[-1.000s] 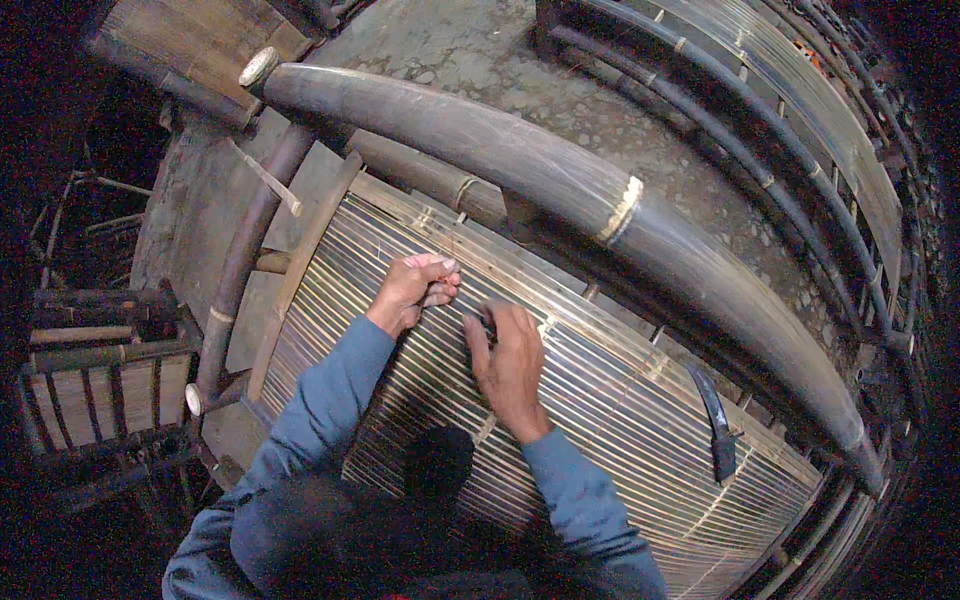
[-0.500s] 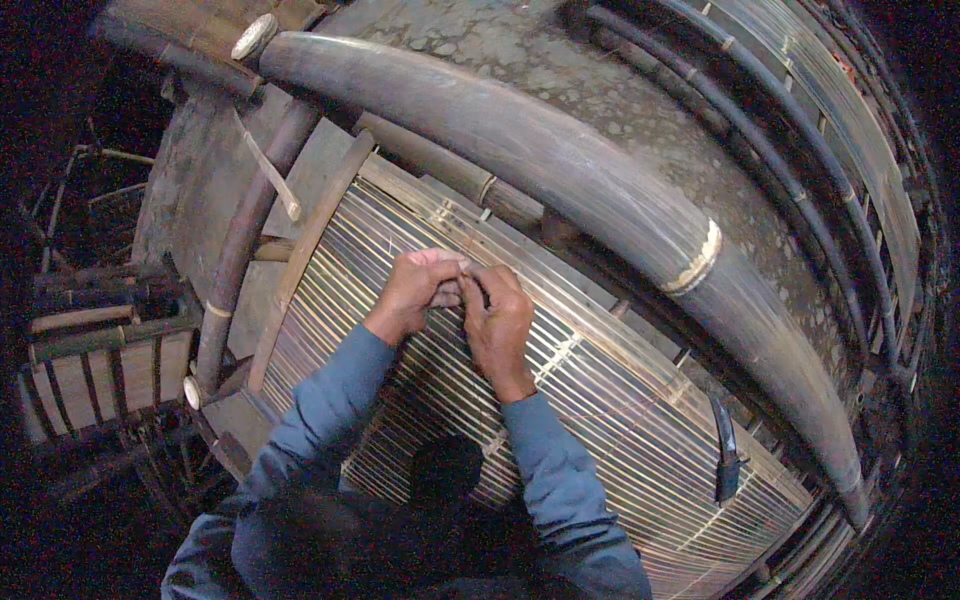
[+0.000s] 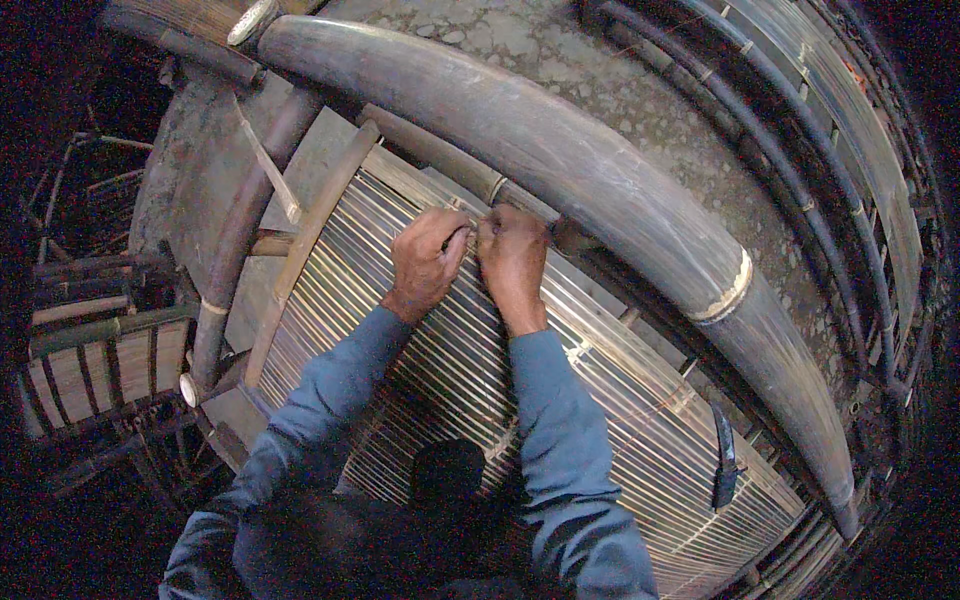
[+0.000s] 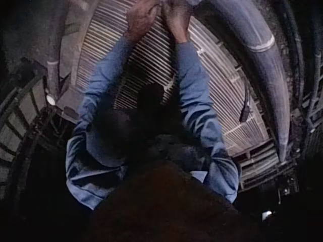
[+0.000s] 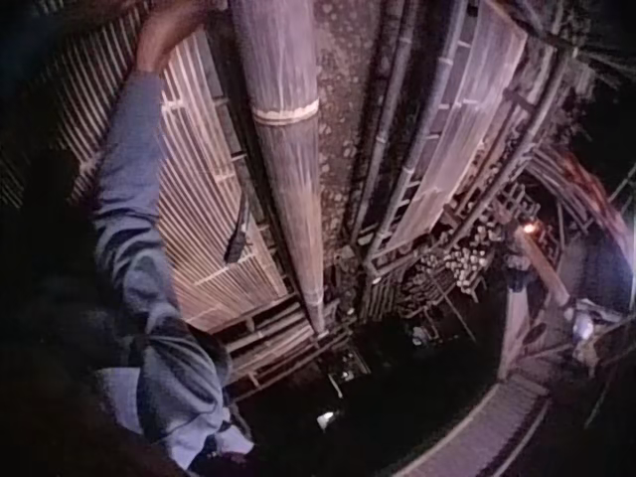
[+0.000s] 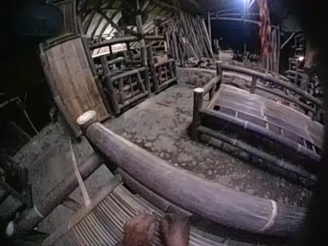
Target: The person ties and secures thin bamboo slats to a larger bamboo frame using thin cord, using a utility knife to cut the cord after tying knots.
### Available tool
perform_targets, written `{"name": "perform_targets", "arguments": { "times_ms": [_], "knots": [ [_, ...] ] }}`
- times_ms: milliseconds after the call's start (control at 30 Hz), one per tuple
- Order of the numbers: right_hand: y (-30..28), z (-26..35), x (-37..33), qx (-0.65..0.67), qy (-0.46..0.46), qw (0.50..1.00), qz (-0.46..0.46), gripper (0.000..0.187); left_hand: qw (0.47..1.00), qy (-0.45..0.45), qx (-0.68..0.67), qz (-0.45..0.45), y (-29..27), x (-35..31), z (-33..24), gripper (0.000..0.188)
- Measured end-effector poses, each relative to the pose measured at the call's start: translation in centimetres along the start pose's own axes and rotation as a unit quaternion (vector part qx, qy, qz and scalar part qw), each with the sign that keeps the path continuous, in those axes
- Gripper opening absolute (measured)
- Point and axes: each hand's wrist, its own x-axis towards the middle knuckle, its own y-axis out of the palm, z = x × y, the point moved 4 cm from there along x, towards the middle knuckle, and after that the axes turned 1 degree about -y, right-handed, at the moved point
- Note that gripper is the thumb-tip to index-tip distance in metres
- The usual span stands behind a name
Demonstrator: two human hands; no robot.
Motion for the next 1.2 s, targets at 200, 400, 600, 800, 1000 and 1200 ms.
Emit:
{"name": "perform_targets", "arguments": {
  "times_ms": [200, 400, 600, 800, 1000, 1200],
  "knots": [
    [-0.3, 0.2, 0.9, -0.008, -0.079, 0.993, 0.087, 0.012, 0.999, -0.007, -0.045, -0.003, 0.6, 0.3, 0.3, 0.014],
    [-1.3, 1.8, -0.1, -0.016, -0.122, 0.992, 0.027, 0.011, 0.996, -0.053, -0.034, 0.055, 0.8, -0.9, 1.1, 0.017],
    [-1.3, 2.4, -3.3, 0.021, -0.03, 0.999, -0.028, 0.016, 0.918, -0.293, -0.246, 0.1, 1.8, -1.3, 2.2, 0.013],
    [-1.7, 1.6, -3.1, 0.075, 0.017, 0.997, 0.0, 0.016, 0.819, -0.388, -0.398, 0.143, 2.0, -1.3, 2.1, 0.014],
    [-2.5, 1.1, -1.6, 0.072, 0.026, 0.996, 0.05, 0.025, 0.931, -0.204, -0.282, 0.106, 2.3, -1.1, 2.5, 0.016],
    [-0.5, 1.9, -7.9, 0.093, 0.1, 0.99, 0.043, 0.024, 0.851, -0.387, -0.296, 0.193, 2.1, -2.4, 1.3, 0.02]
  ]
}}
